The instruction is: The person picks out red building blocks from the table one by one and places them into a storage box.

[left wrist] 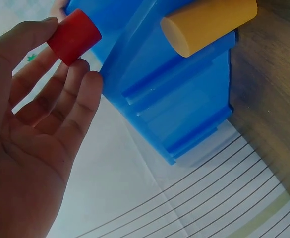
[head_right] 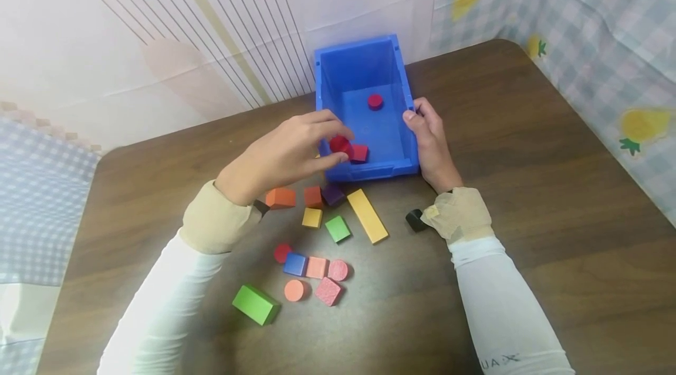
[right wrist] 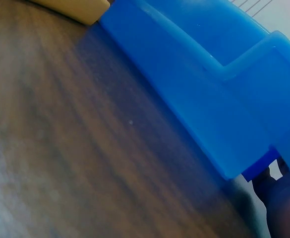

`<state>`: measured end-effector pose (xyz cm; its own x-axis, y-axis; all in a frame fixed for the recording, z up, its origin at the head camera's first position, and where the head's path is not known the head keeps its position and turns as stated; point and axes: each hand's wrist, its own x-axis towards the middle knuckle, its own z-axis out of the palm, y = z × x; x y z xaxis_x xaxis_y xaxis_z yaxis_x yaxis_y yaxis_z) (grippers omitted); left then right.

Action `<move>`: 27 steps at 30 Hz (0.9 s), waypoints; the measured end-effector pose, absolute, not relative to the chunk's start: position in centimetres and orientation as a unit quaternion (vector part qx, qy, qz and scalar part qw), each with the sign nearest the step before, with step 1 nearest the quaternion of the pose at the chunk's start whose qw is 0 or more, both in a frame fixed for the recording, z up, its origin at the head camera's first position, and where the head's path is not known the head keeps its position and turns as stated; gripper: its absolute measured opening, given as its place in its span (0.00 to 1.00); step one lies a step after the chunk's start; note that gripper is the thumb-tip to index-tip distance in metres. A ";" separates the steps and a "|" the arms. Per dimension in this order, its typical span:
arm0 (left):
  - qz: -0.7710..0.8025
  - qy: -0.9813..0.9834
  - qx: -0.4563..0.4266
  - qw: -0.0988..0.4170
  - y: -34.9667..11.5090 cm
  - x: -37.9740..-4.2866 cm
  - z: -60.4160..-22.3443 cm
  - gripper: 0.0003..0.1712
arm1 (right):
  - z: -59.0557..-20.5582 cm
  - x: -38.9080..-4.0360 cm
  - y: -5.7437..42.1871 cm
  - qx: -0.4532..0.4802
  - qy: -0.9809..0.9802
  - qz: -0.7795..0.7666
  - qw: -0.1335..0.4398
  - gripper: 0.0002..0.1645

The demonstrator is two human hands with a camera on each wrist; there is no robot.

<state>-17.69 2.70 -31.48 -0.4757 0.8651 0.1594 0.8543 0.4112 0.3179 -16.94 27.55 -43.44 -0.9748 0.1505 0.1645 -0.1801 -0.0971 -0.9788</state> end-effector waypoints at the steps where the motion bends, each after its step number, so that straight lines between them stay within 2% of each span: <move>1: 0.183 0.840 0.511 0.016 2.7 -17.7 -31.5 0.16 | -43.5 -16.9 27.6 0.010 -0.664 0.739 0.110 0.22; 27: 0.205 0.851 0.482 0.024 3.4 -19.5 -32.7 0.18 | -43.7 -16.9 27.6 0.016 -0.657 0.745 0.114 0.23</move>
